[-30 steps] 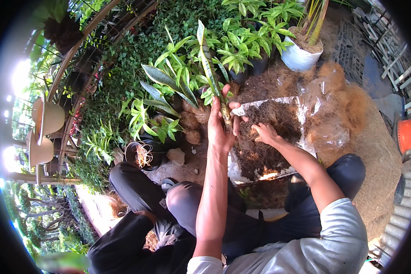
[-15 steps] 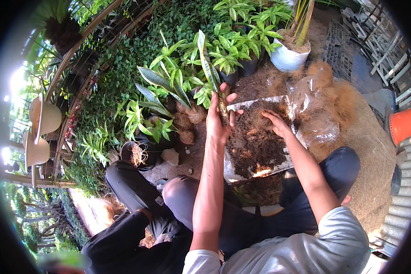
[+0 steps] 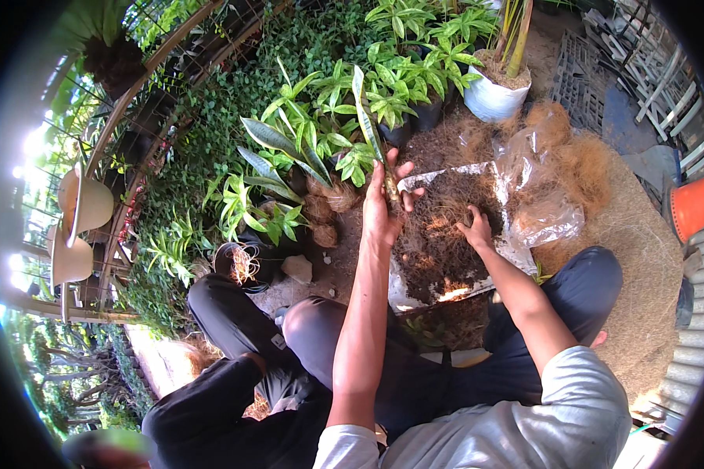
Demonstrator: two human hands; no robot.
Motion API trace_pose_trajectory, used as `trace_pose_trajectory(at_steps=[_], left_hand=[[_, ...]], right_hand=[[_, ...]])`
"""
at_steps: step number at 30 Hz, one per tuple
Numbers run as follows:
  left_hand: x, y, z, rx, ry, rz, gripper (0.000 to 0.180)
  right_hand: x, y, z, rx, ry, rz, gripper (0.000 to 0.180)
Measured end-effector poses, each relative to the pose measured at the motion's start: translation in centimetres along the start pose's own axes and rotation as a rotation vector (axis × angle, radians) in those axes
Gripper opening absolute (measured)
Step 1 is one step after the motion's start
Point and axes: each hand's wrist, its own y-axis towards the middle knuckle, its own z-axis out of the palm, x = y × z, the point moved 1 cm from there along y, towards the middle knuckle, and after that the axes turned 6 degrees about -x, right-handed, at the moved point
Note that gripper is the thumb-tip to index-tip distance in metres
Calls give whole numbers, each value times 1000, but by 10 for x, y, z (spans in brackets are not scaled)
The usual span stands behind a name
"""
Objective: The person sits on the ground and wraps a snake plant with coconut coir fiber. They pull strands of coir from a pile, wrap them around the plant's base, and secure the bundle with a string. The person then places the wrapped plant aside and repeats the process with another plant.
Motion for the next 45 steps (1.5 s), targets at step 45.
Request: trace_pose_trajectory(at_steps=[45], left_hand=[[110,22,80,-215,-66,90,38]], right_hand=[[159,-102,-175,-154,976,-241,52]])
